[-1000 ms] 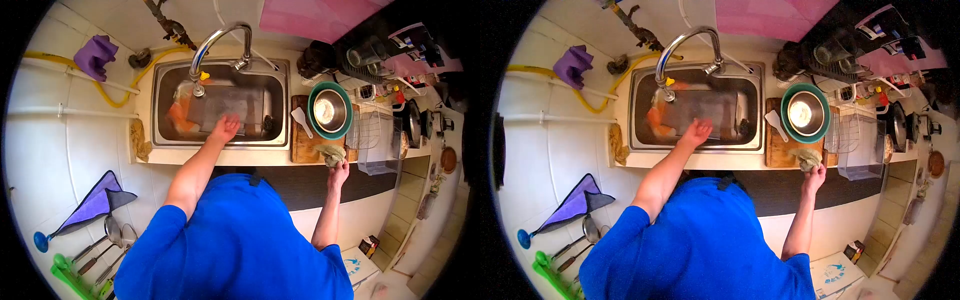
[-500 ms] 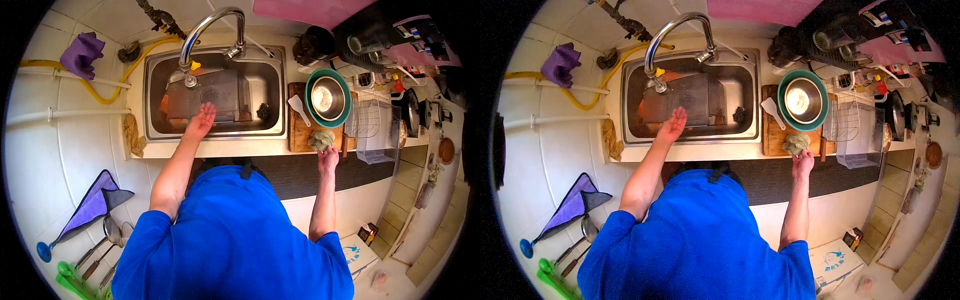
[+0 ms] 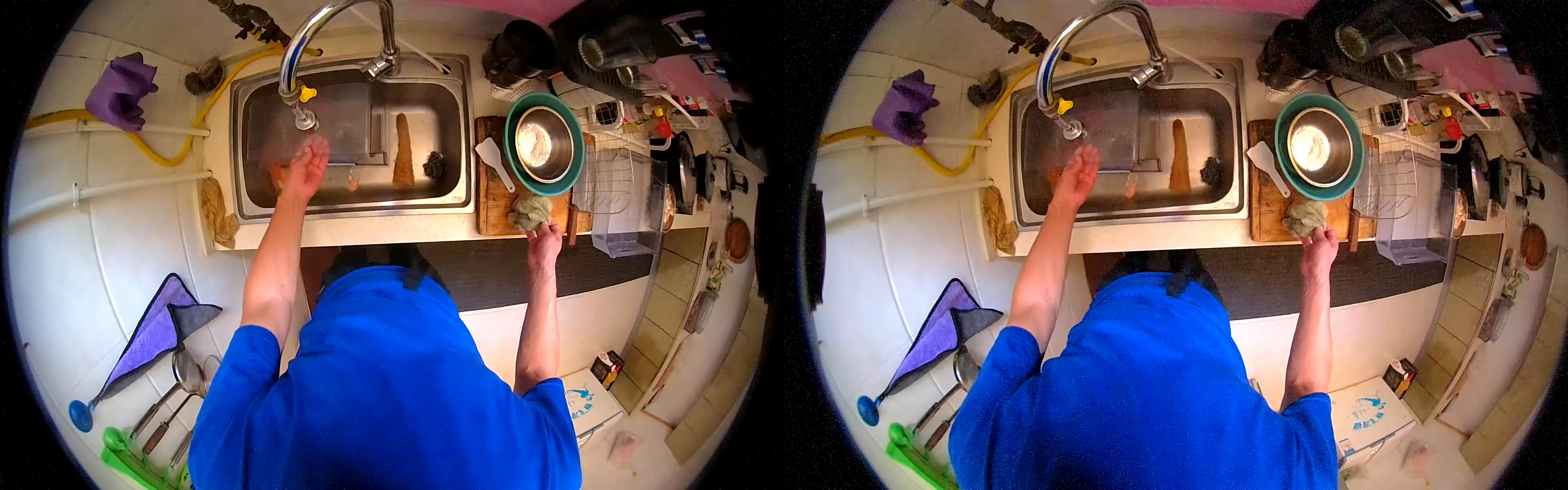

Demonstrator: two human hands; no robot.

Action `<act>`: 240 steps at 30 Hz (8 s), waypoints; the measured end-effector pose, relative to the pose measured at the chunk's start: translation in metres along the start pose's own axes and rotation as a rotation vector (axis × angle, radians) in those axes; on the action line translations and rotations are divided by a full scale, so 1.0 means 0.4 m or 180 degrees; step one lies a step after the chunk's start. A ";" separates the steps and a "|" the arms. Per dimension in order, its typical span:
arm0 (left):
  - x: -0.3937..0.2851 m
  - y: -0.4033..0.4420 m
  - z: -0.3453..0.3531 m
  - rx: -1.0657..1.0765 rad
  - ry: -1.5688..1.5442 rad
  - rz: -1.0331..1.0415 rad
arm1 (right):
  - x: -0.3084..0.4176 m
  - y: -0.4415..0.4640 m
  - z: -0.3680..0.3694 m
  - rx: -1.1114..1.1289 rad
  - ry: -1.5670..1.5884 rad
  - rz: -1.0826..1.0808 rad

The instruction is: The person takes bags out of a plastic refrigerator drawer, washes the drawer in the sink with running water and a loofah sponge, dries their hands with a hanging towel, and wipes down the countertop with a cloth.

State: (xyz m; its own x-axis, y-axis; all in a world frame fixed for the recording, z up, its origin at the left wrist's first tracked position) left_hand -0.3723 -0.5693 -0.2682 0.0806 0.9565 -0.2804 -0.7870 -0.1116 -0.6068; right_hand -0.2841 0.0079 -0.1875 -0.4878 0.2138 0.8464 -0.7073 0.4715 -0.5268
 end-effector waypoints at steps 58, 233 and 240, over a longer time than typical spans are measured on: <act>-0.462 -0.200 -0.317 -0.0984 0.6420 0.3157 | -0.318 -0.532 -0.016 -0.0360 -0.3701 -0.0766; 0.069 -1.263 -0.990 -0.2068 0.2326 -0.0243 | -0.326 -0.422 0.604 0.2151 -0.4915 -0.4635; -0.024 -1.029 -0.816 -0.1761 0.2866 -0.0245 | -0.227 -0.238 0.279 0.0964 -0.4917 -0.3343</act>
State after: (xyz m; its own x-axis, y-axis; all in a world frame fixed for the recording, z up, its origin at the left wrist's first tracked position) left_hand 0.1506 -0.6208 -0.2585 0.7203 0.4389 -0.5372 -0.3907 -0.3832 -0.8370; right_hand -0.2295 -0.1521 -0.2229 0.2952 -0.9523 0.0771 -0.9525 -0.2997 -0.0544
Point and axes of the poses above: each hand's wrist, its own y-axis towards the middle knuckle, its own z-axis out of the palm, x = y × z, the point moved 1 cm from there along y, towards the middle knuckle, and after that the axes turned 11 degrees about -y, right-handed, at the moved point
